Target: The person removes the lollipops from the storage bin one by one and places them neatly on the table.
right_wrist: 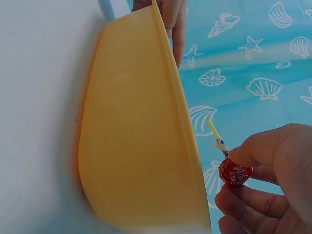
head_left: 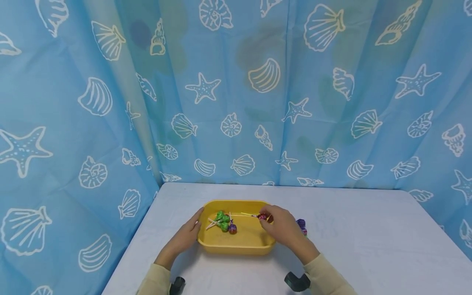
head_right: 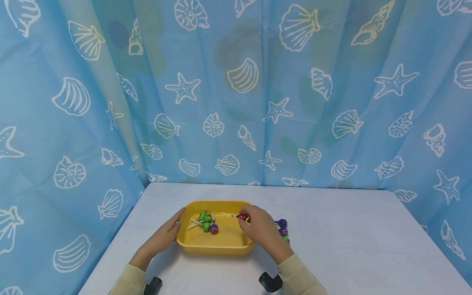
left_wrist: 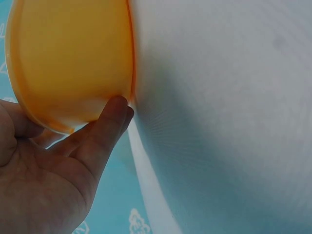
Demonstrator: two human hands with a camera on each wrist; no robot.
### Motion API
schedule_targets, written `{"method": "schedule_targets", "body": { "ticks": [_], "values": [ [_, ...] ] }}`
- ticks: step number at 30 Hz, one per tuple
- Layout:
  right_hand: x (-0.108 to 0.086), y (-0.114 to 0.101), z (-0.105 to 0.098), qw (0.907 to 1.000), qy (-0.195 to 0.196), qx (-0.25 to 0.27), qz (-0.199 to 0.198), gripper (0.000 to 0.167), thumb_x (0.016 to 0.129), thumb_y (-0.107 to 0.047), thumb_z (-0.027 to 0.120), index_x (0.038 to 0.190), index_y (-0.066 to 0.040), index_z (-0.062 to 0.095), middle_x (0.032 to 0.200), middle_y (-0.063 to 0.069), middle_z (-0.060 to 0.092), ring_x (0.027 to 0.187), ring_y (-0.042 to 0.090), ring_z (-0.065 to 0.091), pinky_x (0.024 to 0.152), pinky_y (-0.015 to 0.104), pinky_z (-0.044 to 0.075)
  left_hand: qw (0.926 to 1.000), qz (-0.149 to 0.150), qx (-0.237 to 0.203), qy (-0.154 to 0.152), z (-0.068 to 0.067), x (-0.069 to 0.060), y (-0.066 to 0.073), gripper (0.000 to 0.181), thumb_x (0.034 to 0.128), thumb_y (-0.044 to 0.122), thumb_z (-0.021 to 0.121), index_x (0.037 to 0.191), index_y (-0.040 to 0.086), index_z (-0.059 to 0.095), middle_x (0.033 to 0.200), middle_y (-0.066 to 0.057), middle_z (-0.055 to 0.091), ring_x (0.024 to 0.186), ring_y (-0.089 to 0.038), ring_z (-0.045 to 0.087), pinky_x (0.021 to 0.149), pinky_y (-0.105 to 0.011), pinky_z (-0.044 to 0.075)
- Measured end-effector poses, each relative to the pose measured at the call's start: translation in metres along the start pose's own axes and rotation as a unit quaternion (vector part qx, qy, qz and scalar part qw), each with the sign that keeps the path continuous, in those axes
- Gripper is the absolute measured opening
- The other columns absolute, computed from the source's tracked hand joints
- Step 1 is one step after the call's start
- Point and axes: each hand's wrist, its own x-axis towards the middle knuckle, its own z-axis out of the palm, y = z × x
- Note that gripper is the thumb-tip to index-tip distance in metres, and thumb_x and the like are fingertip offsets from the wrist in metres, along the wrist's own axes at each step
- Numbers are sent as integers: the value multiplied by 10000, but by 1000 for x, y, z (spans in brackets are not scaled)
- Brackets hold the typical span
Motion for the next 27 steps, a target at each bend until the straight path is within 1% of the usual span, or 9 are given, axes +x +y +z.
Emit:
{"method": "schedule_targets", "body": {
  "ticks": [6, 12, 16, 23, 27],
  "values": [
    [-8, 2, -4, 9999, 126, 44, -48, 158, 878, -150, 774, 1017, -115, 708, 894, -58, 658, 798, 133, 599, 751, 300, 589, 10000, 16, -10, -11, 1, 0, -1, 529, 1090, 114, 384, 1606, 64, 279, 1624, -200, 304, 1482, -428, 268, 1179, -606, 241],
    [-15, 6, -8, 9994, 233, 186, -164, 141, 880, -126, 772, 1007, -126, 711, 893, -78, 663, 783, 102, 588, 718, 252, 571, 10000, 44, 20, 8, 0, 0, -1, 529, 1092, 125, 384, 1607, 66, 278, 1626, -196, 301, 1483, -425, 268, 1183, -599, 237],
    [-20, 9, -11, 9994, 228, 260, -97, 149, 879, -115, 769, 1015, -130, 712, 892, -79, 657, 782, 89, 584, 693, 229, 559, 10000, 58, 59, -1, 0, 0, -2, 529, 1094, 125, 383, 1608, 67, 276, 1627, -196, 296, 1485, -423, 263, 1188, -594, 228],
    [-26, 14, -16, 9993, 317, 171, -28, 167, 878, -120, 761, 1037, -135, 716, 902, -83, 653, 797, 83, 583, 726, 277, 557, 10000, -1, 80, 17, 0, 1, -1, 527, 1094, 123, 370, 1609, 62, 270, 1630, -197, 289, 1488, -421, 257, 1190, -595, 224],
    [-31, 14, -18, 9992, 365, 165, -3, 169, 874, -113, 766, 1034, -130, 717, 901, -78, 657, 795, 86, 582, 720, 286, 559, 10000, 31, 59, 6, 1, 2, -2, 526, 1095, 120, 365, 1608, 60, 269, 1629, -195, 292, 1488, -418, 258, 1191, -592, 226]
  ]
}}
